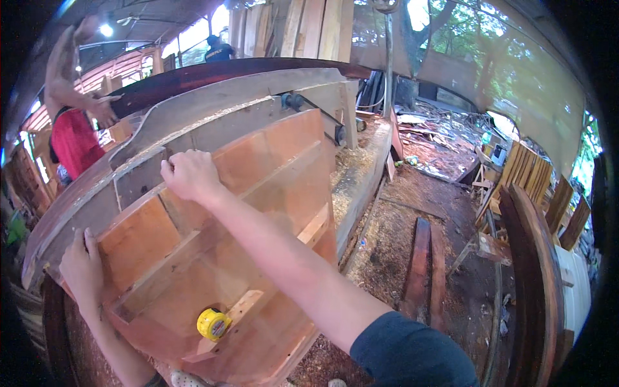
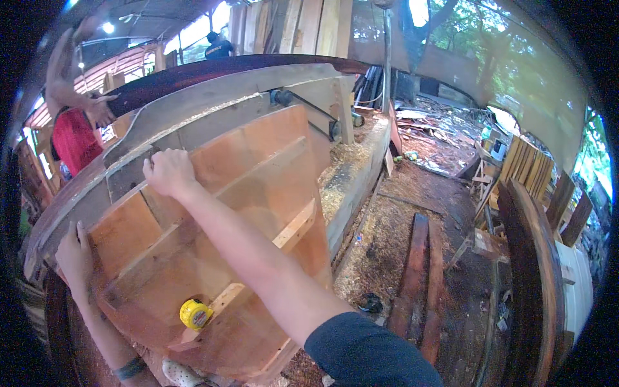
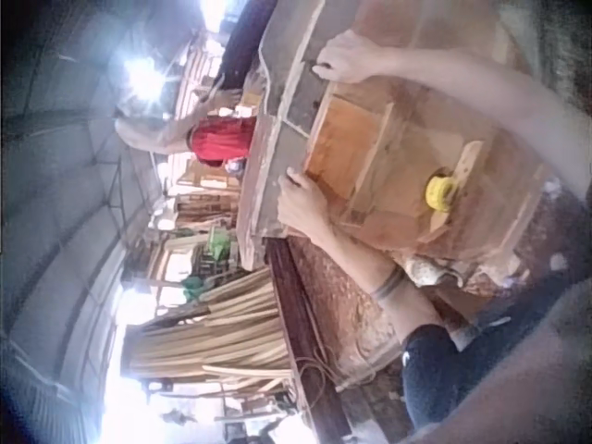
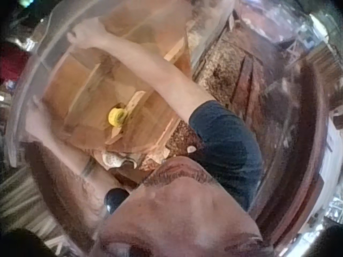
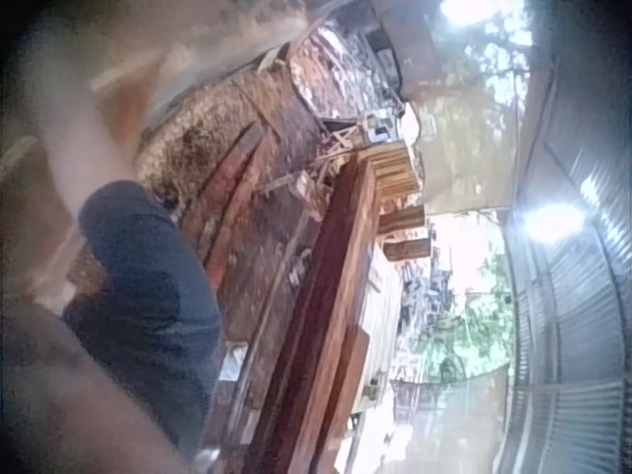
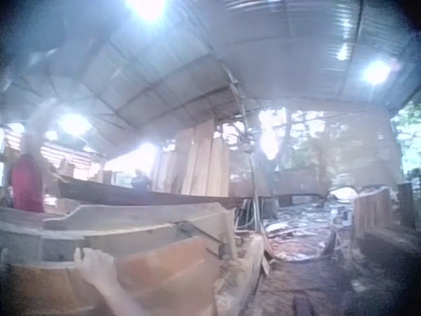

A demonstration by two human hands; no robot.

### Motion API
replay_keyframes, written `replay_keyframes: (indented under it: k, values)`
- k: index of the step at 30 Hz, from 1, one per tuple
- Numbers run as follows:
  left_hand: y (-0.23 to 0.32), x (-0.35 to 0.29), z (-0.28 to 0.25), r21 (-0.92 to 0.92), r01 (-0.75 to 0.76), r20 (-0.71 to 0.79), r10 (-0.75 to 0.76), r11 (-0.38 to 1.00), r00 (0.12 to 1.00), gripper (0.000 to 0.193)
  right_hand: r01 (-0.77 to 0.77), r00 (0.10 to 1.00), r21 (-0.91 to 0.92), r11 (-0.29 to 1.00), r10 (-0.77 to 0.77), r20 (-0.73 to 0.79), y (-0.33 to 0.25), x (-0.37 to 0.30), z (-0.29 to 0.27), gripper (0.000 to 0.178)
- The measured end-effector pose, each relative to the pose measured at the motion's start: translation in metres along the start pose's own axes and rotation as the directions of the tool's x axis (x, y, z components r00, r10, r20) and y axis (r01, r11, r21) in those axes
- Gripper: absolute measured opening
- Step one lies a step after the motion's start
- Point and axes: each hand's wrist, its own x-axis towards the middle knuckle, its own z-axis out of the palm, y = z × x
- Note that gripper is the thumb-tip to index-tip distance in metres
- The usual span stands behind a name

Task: The person holds and stabilizes a curved wooden frame section while other workers position long wooden planks onto the structure.

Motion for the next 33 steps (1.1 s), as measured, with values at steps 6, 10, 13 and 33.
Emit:
replay_keyframes:
  k: [6, 10, 13, 33]
  values:
    - [-0.006, 0.002, 0.003, 0.008, -0.009, 0.014, 0.009, 1.000, 1.000, 0.043, -0.002, 1.000, 0.006, 1.000, 0.002, -0.005, 0.001, -0.001, 0.002, 0.038]
    - [-0.007, 0.003, 0.005, 0.031, 0.000, 0.064, -0.002, 1.000, 0.998, 0.044, -0.001, 0.999, -0.016, 1.000, 0.000, -0.041, 0.002, 0.000, 0.005, 0.038]
    - [-0.008, 0.004, 0.004, 0.019, -0.009, 0.079, 0.008, 1.000, 0.997, 0.046, 0.015, 0.997, -0.027, 1.000, -0.017, -0.074, 0.004, 0.000, 0.004, 0.039]
    - [0.004, 0.003, -0.010, -0.024, -0.004, 0.024, 0.005, 1.000, 1.000, 0.043, -0.087, 0.870, -0.293, 0.952, 0.216, 0.443, 0.000, 0.019, -0.010, 0.062]
